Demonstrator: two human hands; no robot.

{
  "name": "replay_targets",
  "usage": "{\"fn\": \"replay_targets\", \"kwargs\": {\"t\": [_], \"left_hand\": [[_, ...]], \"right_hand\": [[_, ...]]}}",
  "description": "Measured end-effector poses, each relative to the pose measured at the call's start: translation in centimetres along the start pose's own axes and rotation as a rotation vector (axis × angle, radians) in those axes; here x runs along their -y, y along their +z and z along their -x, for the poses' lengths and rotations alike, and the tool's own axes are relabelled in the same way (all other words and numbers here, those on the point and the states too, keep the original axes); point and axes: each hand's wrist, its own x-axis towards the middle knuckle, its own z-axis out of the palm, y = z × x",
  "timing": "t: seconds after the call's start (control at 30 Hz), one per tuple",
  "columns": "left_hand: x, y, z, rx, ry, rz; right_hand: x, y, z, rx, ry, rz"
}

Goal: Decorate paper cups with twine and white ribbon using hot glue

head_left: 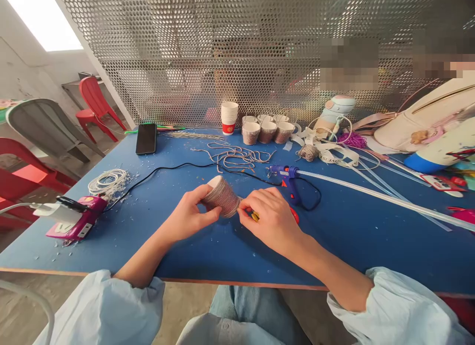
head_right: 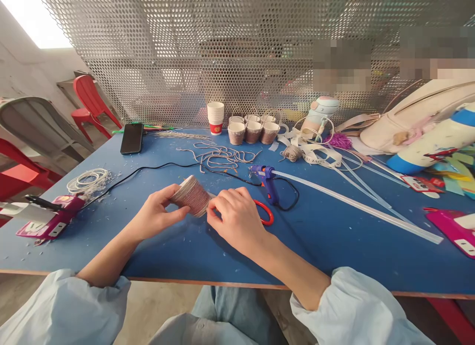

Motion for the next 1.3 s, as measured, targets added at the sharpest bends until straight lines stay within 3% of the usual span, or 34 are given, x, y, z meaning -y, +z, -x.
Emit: {"fn": "replay_targets", "kwargs": {"t": [0.17, 0.4, 0.7, 0.8, 1.03, 1.17, 1.3], "left_hand": [[0.0, 0.0, 0.0, 0.014, -0.022, 0.027], [0.0, -0.1, -0.2, -0.027, -0.090, 0.115], [1.1, -0.5, -1.0, -0.104, -0.182, 0.351], [1.2, -0.6, -1.2, -0.114, -0.216, 0.441], [0.9, -0.4, -1.2, -0.115, -0.265, 0.555], [1.1, -0.3, -1.2, -0.082, -0.269, 0.599], [1.1, -0.3, -1.2, -0.063, -0.270, 0.607]], "right_hand": [[-0.6, -0.1, -0.1, -0.004, 0.031, -0.036], [-1.5, -0.7, -0.1, -0.031, 0.255, -0.287], [-2.2, -2.6, 0.3, 0.016, 0.399, -0.422], [-3.2, -3.8, 1.0, 0.088, 0.484, -0.379], [-6.4, -6.5, 3.4, 0.409, 0.682, -0.136], [-5.6, -6.5, 2.9, 0.404, 0.582, -0.173], [-2.5, -4.4, 1.5, 0.207, 0.190, -0.290]]}}
